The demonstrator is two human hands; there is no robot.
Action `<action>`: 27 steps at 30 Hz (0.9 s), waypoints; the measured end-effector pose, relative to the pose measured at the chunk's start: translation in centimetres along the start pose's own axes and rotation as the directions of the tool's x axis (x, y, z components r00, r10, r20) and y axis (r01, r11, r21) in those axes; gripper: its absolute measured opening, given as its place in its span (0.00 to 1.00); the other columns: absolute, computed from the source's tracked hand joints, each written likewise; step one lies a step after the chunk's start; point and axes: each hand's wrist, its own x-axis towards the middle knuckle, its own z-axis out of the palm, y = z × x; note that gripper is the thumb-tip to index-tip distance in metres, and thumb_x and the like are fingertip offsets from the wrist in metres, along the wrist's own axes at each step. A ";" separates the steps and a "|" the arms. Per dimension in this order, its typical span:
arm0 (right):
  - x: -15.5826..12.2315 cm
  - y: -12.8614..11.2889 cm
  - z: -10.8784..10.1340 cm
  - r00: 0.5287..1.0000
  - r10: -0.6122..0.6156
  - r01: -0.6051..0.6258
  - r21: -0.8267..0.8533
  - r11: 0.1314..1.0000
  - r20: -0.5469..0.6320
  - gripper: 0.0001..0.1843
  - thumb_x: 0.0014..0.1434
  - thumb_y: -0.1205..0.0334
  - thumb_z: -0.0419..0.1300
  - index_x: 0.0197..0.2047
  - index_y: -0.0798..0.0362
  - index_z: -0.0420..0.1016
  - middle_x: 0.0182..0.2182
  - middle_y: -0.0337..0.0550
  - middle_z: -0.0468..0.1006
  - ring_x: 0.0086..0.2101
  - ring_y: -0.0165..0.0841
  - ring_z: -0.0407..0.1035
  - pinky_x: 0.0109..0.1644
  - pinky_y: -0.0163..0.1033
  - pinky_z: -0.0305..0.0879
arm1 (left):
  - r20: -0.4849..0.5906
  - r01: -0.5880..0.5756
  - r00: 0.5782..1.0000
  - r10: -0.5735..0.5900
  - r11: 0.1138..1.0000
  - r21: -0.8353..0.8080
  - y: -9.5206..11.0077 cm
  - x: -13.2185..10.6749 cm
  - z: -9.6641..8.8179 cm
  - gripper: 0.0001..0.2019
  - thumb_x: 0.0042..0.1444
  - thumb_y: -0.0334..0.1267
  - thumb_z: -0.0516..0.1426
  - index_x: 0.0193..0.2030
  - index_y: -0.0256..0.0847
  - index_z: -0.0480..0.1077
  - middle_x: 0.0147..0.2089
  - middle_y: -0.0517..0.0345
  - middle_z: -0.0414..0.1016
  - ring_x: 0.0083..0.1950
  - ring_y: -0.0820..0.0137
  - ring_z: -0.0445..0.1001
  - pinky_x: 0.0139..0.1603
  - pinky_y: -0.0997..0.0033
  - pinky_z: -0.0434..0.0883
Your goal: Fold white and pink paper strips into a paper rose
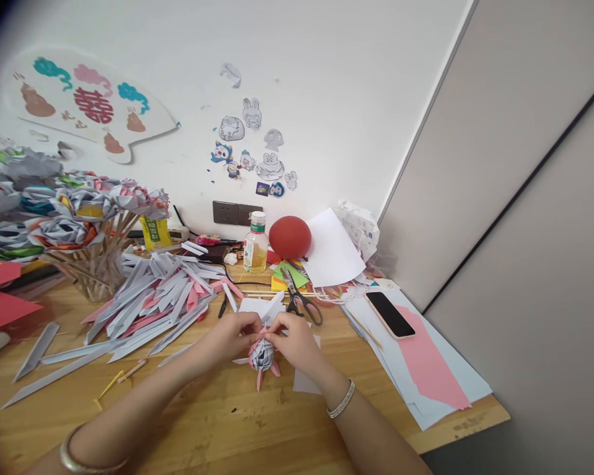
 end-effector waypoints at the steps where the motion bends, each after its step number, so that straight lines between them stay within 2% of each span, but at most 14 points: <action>1: 0.0 -0.1 -0.1 1.000 -0.021 0.021 -0.018 1.000 -0.002 0.04 0.47 0.67 0.58 0.23 0.54 0.66 0.24 0.37 0.71 0.28 0.30 0.67 0.29 0.33 0.65 | -0.011 -0.015 1.000 0.015 1.000 0.023 0.1 0.0 0.0 0.08 0.49 0.37 0.51 0.22 0.38 0.63 0.22 0.64 0.66 0.26 0.75 0.62 0.25 0.78 0.56; 6: -0.2 -0.4 -0.5 0.995 -0.051 0.049 0.019 0.999 0.091 0.05 0.53 0.62 0.55 0.30 0.53 0.68 0.27 0.38 0.72 0.30 0.30 0.68 0.30 0.33 0.64 | -0.017 -0.075 0.997 0.077 0.995 0.059 0.7 -0.1 -0.2 0.06 0.50 0.34 0.50 0.27 0.38 0.66 0.25 0.62 0.68 0.28 0.73 0.65 0.28 0.77 0.59; 8: -0.3 -0.4 -0.5 0.994 -0.092 0.095 -0.052 0.994 0.066 0.06 0.53 0.62 0.55 0.28 0.53 0.68 0.26 0.38 0.72 0.29 0.30 0.67 0.30 0.33 0.63 | -0.009 -0.094 0.995 0.095 0.993 0.074 0.9 -0.2 -0.4 0.07 0.50 0.33 0.49 0.26 0.38 0.66 0.25 0.62 0.68 0.28 0.74 0.65 0.28 0.77 0.59; 11: -0.2 -0.2 -0.3 0.974 -0.225 0.219 -0.240 0.946 0.003 0.06 0.53 0.65 0.55 0.25 0.53 0.69 0.23 0.38 0.71 0.27 0.29 0.65 0.31 0.33 0.60 | -0.036 -0.129 0.990 0.133 0.986 0.105 1.0 -0.3 -0.4 0.08 0.49 0.30 0.48 0.22 0.38 0.65 0.23 0.62 0.66 0.26 0.74 0.64 0.28 0.77 0.59; 13: -0.1 -0.1 -0.2 0.957 -0.289 0.272 -0.313 0.910 -0.008 0.06 0.53 0.66 0.54 0.25 0.53 0.69 0.23 0.38 0.71 0.27 0.29 0.65 0.31 0.33 0.59 | -0.065 -0.097 0.993 0.102 0.992 0.078 0.9 -0.2 -0.4 0.08 0.48 0.30 0.49 0.21 0.38 0.64 0.22 0.63 0.65 0.26 0.74 0.64 0.28 0.77 0.59; 16: 0.0 -0.2 -0.2 0.955 -0.297 0.284 -0.304 0.910 0.002 0.05 0.53 0.66 0.55 0.27 0.53 0.70 0.24 0.38 0.72 0.27 0.29 0.65 0.31 0.33 0.59 | -0.010 0.038 0.999 -0.041 0.986 -0.162 0.7 -0.1 -0.6 0.06 0.49 0.37 0.51 0.26 0.38 0.65 0.24 0.62 0.67 0.27 0.73 0.66 0.27 0.76 0.62; 19: -0.2 -0.4 -0.3 0.953 -0.304 0.290 -0.282 0.915 -0.007 0.05 0.54 0.65 0.55 0.27 0.53 0.70 0.25 0.38 0.73 0.28 0.30 0.66 0.33 0.33 0.60 | 0.152 0.189 0.979 -0.134 0.876 -0.445 0.6 0.0 -1.0 0.13 0.50 0.46 0.51 0.34 0.37 0.65 0.29 0.60 0.69 0.27 0.73 0.70 0.28 0.74 0.66; 22: -0.3 -0.6 -0.2 0.952 -0.307 0.292 -0.266 0.918 -0.012 0.05 0.54 0.64 0.56 0.27 0.52 0.70 0.26 0.39 0.73 0.30 0.30 0.66 0.35 0.34 0.60 | 0.259 0.258 0.956 -0.140 0.824 -0.505 0.5 0.0 -1.5 0.17 0.47 0.50 0.54 0.34 0.37 0.65 0.28 0.61 0.69 0.25 0.73 0.70 0.24 0.76 0.65; 27: -0.3 -0.6 0.0 0.968 -0.248 0.250 -0.197 0.948 0.037 0.05 0.53 0.61 0.57 0.30 0.52 0.72 0.27 0.38 0.74 0.30 0.30 0.67 0.34 0.33 0.62 | 0.253 0.287 0.953 -0.166 0.766 -0.576 0.2 -0.1 -1.6 0.15 0.43 0.46 0.58 0.29 0.37 0.62 0.23 0.65 0.67 0.20 0.77 0.67 0.19 0.80 0.62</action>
